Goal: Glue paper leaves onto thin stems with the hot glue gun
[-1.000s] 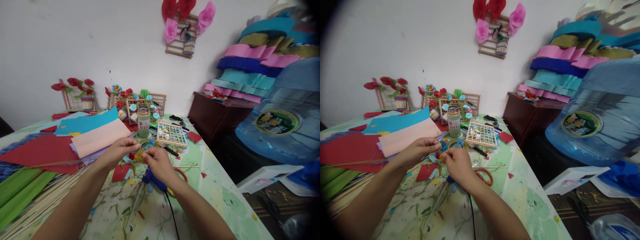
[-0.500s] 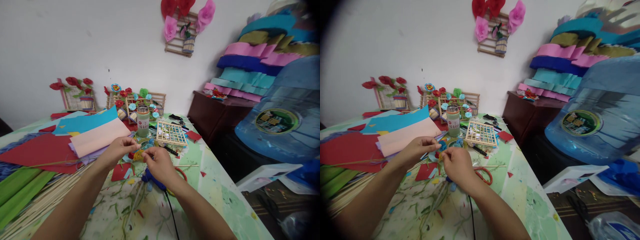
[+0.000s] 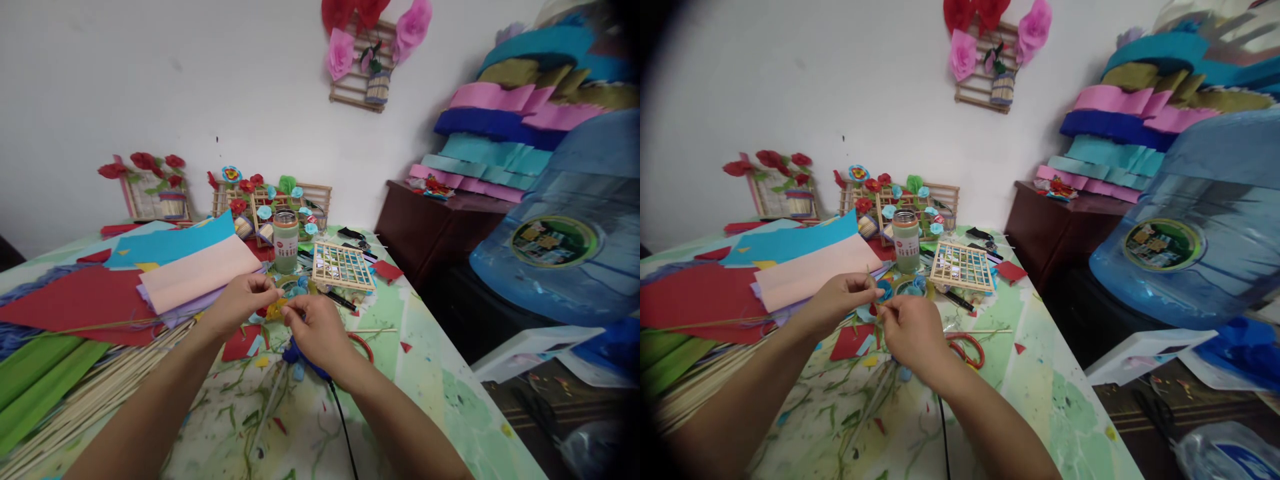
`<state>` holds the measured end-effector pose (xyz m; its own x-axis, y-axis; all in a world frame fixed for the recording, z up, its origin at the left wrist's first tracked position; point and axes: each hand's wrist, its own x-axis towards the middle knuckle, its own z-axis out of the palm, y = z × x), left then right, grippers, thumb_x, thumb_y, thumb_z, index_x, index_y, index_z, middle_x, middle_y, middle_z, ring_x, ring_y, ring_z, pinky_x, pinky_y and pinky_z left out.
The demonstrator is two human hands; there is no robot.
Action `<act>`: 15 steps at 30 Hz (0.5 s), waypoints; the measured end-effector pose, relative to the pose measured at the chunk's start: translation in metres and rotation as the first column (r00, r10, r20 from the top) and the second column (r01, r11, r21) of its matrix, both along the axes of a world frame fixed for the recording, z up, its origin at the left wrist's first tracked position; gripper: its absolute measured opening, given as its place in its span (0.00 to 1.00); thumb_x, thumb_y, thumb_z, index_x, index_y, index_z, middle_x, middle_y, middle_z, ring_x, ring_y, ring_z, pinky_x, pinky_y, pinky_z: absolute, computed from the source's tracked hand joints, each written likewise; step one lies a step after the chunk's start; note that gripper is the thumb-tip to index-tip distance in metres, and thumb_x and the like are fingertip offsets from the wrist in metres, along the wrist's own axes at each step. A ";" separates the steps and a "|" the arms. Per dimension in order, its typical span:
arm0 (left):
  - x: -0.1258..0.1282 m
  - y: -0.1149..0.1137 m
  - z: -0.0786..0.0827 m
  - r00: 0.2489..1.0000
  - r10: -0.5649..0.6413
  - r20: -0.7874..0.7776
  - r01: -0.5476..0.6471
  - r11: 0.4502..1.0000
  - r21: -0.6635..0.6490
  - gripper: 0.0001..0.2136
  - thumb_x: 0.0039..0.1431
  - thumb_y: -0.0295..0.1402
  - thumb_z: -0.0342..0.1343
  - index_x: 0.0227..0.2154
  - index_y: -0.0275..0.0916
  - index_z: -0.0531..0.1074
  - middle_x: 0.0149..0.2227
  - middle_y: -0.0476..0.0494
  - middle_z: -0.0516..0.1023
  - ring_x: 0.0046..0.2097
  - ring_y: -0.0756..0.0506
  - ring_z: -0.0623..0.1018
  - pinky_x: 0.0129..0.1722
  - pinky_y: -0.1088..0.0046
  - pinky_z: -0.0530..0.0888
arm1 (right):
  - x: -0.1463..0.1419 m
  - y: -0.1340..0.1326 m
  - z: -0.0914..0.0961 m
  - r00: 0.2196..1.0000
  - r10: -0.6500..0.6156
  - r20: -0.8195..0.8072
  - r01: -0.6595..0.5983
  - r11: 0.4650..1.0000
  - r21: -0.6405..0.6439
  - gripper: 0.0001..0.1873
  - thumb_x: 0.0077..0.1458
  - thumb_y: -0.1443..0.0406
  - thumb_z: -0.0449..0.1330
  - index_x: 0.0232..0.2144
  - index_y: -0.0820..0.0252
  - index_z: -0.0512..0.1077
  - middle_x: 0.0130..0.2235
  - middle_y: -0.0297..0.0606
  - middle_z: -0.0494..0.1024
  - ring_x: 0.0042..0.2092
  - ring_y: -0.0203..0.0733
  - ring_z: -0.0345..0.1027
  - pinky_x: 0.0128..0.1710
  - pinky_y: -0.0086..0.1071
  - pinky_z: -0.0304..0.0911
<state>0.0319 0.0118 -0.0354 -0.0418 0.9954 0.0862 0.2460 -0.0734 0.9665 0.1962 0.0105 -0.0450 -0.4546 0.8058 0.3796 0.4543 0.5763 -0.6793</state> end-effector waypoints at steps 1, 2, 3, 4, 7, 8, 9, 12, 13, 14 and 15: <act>0.001 0.000 0.000 1.000 0.006 0.001 -0.006 1.000 0.002 0.13 0.43 0.39 0.61 0.15 0.37 0.66 0.17 0.51 0.67 0.23 0.50 0.66 0.25 0.74 0.61 | 0.000 -0.001 0.000 1.000 0.003 0.002 -0.003 1.000 0.001 0.12 0.55 0.66 0.54 0.24 0.59 0.75 0.23 0.32 0.73 0.25 0.34 0.61 0.27 0.27 0.50; 0.002 0.000 0.000 1.000 0.013 0.005 -0.013 1.000 0.003 0.13 0.42 0.39 0.61 0.15 0.37 0.66 0.17 0.51 0.67 0.23 0.50 0.66 0.25 0.74 0.61 | 0.000 -0.001 0.000 1.000 0.008 0.002 -0.008 1.000 0.002 0.12 0.55 0.66 0.54 0.24 0.59 0.75 0.23 0.32 0.73 0.25 0.34 0.61 0.27 0.27 0.50; 0.002 0.000 0.000 1.000 0.020 0.009 -0.020 1.000 0.006 0.13 0.42 0.39 0.61 0.15 0.37 0.66 0.17 0.51 0.67 0.23 0.51 0.65 0.25 0.74 0.61 | 0.001 -0.001 0.001 1.000 0.014 0.000 -0.014 1.000 0.001 0.12 0.55 0.67 0.54 0.24 0.59 0.74 0.22 0.32 0.73 0.25 0.34 0.61 0.27 0.27 0.50; 0.003 0.000 0.000 1.000 0.023 0.013 -0.023 1.000 0.007 0.13 0.42 0.39 0.61 0.15 0.37 0.66 0.18 0.51 0.67 0.23 0.51 0.65 0.25 0.74 0.61 | 0.001 -0.002 0.001 1.000 0.020 -0.005 -0.020 1.000 0.001 0.12 0.55 0.67 0.54 0.24 0.59 0.74 0.22 0.32 0.73 0.26 0.34 0.61 0.27 0.27 0.50; 0.004 -0.001 0.001 1.000 0.023 0.011 -0.023 1.000 0.010 0.13 0.41 0.38 0.61 0.14 0.37 0.66 0.18 0.51 0.67 0.23 0.50 0.65 0.25 0.74 0.62 | 0.001 -0.002 0.001 0.999 0.028 -0.016 -0.028 1.000 0.006 0.12 0.55 0.67 0.54 0.23 0.59 0.74 0.23 0.32 0.73 0.26 0.34 0.62 0.27 0.27 0.49; 0.004 -0.001 0.001 1.000 0.024 0.008 -0.024 1.000 0.013 0.13 0.41 0.38 0.61 0.13 0.37 0.65 0.18 0.51 0.66 0.23 0.50 0.65 0.25 0.74 0.62 | 0.001 -0.003 0.001 0.999 0.029 -0.014 -0.029 1.000 0.007 0.12 0.55 0.67 0.54 0.23 0.59 0.74 0.23 0.32 0.73 0.25 0.34 0.62 0.26 0.27 0.49; 0.004 -0.001 0.001 1.000 0.026 0.003 -0.026 1.000 0.016 0.13 0.41 0.38 0.61 0.13 0.37 0.65 0.17 0.51 0.66 0.23 0.50 0.65 0.25 0.74 0.61 | 0.000 -0.003 0.001 1.000 0.029 -0.010 -0.029 1.000 0.009 0.11 0.55 0.67 0.54 0.23 0.59 0.74 0.23 0.32 0.73 0.25 0.34 0.61 0.26 0.27 0.49; 0.003 0.000 0.000 1.000 0.025 -0.009 -0.025 0.999 0.026 0.14 0.42 0.38 0.61 0.11 0.37 0.64 0.17 0.51 0.65 0.23 0.51 0.64 0.25 0.74 0.61 | 0.000 -0.004 0.000 0.999 0.034 0.002 -0.034 0.999 0.012 0.11 0.55 0.67 0.54 0.23 0.59 0.74 0.22 0.31 0.73 0.24 0.33 0.60 0.26 0.27 0.49; 0.003 0.000 -0.001 1.000 0.023 -0.008 -0.023 0.999 0.027 0.15 0.42 0.38 0.61 0.11 0.37 0.64 0.16 0.51 0.64 0.22 0.51 0.64 0.25 0.74 0.61 | -0.001 -0.004 0.000 0.999 0.034 0.005 -0.034 0.999 0.012 0.11 0.55 0.67 0.54 0.23 0.59 0.73 0.22 0.31 0.73 0.24 0.33 0.61 0.26 0.27 0.49; 0.003 0.000 -0.002 1.000 0.021 -0.004 -0.021 0.999 0.027 0.15 0.42 0.38 0.61 0.11 0.37 0.63 0.16 0.52 0.63 0.22 0.51 0.63 0.25 0.74 0.60 | -0.001 -0.005 0.000 0.999 0.034 0.007 -0.034 0.999 0.012 0.11 0.55 0.67 0.54 0.23 0.59 0.73 0.22 0.31 0.73 0.24 0.33 0.61 0.26 0.27 0.49; 0.002 0.000 -0.002 1.000 0.019 0.002 -0.019 0.999 0.028 0.16 0.43 0.38 0.61 0.11 0.37 0.63 0.15 0.52 0.63 0.22 0.51 0.63 0.24 0.74 0.60 | -0.002 -0.005 0.000 0.999 0.032 0.007 -0.032 0.999 0.012 0.11 0.55 0.67 0.54 0.23 0.59 0.73 0.22 0.31 0.73 0.25 0.33 0.61 0.26 0.27 0.50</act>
<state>0.0342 0.0121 -0.0377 -0.0614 0.9916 0.1141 0.2459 -0.0958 0.9645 0.1947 0.0056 -0.0446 -0.4825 0.7863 0.3859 0.4401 0.5986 -0.6694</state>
